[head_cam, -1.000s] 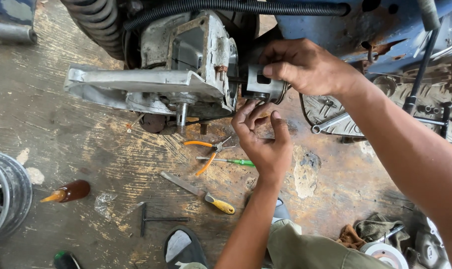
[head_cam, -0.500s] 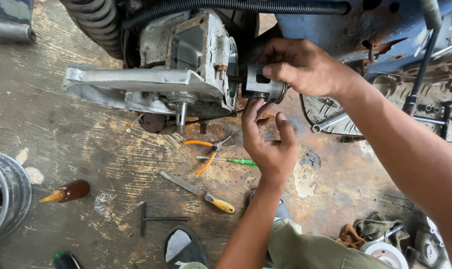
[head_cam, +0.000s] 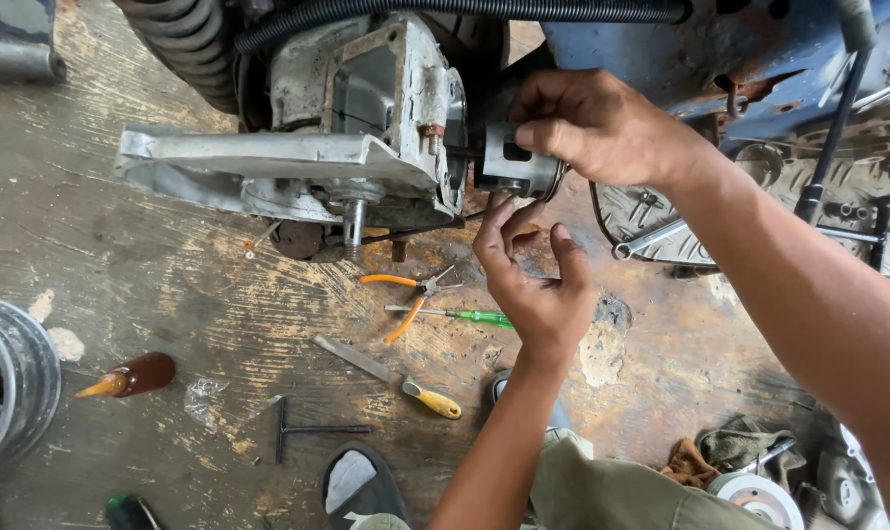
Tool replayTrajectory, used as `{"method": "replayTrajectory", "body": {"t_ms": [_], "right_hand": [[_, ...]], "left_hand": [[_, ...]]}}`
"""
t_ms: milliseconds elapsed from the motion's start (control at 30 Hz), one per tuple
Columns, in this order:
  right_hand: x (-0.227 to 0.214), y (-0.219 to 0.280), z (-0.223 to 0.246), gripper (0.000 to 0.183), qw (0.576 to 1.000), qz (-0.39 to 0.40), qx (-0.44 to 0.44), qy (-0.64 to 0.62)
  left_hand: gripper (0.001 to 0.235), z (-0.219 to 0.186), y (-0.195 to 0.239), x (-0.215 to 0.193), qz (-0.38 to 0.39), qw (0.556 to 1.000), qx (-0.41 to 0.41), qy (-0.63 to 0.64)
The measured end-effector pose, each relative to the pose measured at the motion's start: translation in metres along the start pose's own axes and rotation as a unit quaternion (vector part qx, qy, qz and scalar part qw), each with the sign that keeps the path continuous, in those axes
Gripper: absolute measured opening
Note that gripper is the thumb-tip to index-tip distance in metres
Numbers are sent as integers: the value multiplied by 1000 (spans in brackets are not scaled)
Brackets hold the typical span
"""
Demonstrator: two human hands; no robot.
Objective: Repairing a scooter engine by assembling the piston and cylinder using hand tools
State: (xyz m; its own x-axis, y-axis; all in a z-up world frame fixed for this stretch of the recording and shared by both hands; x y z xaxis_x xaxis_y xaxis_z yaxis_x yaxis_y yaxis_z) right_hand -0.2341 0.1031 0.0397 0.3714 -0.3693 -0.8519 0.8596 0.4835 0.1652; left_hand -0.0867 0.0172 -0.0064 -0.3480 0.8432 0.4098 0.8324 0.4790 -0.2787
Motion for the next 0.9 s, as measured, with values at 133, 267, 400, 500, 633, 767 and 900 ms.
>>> {"method": "replayTrajectory", "body": {"t_ms": [133, 267, 400, 500, 633, 767, 900], "right_hand": [[2, 1, -4, 50, 1000, -1, -14, -26], [2, 2, -3, 49, 998, -7, -40, -51], [-1, 3, -3, 48, 999, -8, -25, -20], [-3, 2, -4, 48, 1000, -7, -11, 14], [-2, 2, -4, 51, 1000, -1, -20, -8], [1, 2, -6, 53, 1000, -4, -24, -15], [2, 4, -9, 55, 999, -7, -19, -32]], "left_hand": [[64, -11, -3, 5, 11, 999, 23, -35], [65, -14, -2, 7, 18, 997, 34, -63], [59, -4, 3, 8, 11, 1000, 16, -10], [51, 16, 5, 6, -21, 993, -66, 93], [37, 33, 3, -4, -94, 967, -131, 199], [28, 42, -7, -10, -151, 952, -128, 235], [17, 44, -8, -15, -166, 962, -101, 191]]}}
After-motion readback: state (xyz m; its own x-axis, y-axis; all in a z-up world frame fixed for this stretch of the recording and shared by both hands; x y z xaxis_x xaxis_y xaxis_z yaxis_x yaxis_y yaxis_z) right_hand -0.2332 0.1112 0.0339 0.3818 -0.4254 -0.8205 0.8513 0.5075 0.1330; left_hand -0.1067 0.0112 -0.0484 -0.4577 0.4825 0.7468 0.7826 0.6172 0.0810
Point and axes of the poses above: each hand's wrist, its own y-axis away from the middle knuckle, its own x-axis out of the palm, z = x × y, the point moved 9 cm from there along -y, towards the middle knuckle, and after that the axes turned 15 degrees about y, right-handed, at the moved point
